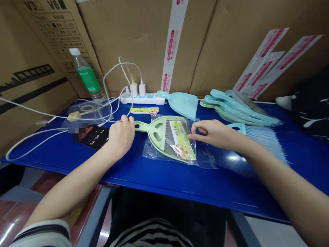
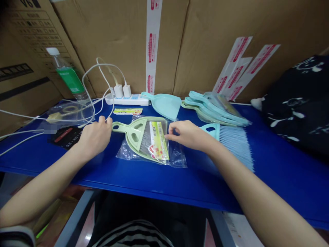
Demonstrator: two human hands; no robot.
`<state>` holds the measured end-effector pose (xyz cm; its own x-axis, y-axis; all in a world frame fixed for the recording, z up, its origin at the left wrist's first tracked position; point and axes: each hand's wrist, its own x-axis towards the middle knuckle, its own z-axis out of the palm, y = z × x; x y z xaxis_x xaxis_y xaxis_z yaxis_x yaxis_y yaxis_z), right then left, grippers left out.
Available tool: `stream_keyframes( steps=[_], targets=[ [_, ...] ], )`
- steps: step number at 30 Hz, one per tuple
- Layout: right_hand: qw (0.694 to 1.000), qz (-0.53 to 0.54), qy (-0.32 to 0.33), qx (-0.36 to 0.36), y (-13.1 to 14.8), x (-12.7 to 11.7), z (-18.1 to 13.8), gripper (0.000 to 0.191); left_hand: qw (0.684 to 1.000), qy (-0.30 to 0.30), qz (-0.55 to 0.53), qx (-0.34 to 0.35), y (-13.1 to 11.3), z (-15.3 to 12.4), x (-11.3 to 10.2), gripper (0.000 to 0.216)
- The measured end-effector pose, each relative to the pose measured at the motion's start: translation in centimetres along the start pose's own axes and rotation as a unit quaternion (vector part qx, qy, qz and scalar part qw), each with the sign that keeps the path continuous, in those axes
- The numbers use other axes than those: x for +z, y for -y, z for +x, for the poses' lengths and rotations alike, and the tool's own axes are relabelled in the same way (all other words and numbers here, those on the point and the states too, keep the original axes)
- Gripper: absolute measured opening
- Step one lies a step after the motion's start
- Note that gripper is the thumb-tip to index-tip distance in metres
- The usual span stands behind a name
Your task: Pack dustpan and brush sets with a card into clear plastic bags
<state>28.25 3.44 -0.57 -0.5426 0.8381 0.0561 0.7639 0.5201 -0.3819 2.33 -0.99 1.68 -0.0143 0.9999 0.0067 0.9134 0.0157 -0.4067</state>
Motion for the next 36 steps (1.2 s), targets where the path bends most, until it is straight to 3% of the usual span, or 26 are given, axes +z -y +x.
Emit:
stream_keyframes(
  steps=[5, 11, 16, 23, 30, 36],
  targets=[
    [1.000, 0.022, -0.008, 0.009, 0.7, 0.4, 0.0, 0.036, 1.000, -0.005, 0.001, 0.009, 0.1, 0.2, 0.1, 0.043],
    [0.995, 0.070, -0.031, 0.055, 1.2, 0.5, 0.3, 0.053, 1.000, -0.006, -0.003, 0.022, 0.2, 0.4, 0.3, 0.041],
    [0.987, 0.149, -0.031, 0.052, 0.8, 0.9, 0.6, 0.045, 1.000, -0.001, -0.003, 0.028, 0.2, 0.4, 0.3, 0.041],
    [0.996, 0.074, -0.015, -0.049, 0.7, 1.2, 0.3, 0.035, 1.000, -0.005, 0.005, 0.025, 0.0, 0.3, 0.3, 0.038],
    [0.996, 0.065, -0.055, -0.013, 1.1, 2.1, 0.5, 0.044, 1.000, -0.015, 0.003, 0.027, 0.0, 0.3, 0.4, 0.039],
    [0.997, 0.072, -0.024, 0.000, 0.4, 1.1, 0.4, 0.054, 0.999, -0.022, 0.002, 0.028, 0.0, 0.3, 0.5, 0.039]
  ],
)
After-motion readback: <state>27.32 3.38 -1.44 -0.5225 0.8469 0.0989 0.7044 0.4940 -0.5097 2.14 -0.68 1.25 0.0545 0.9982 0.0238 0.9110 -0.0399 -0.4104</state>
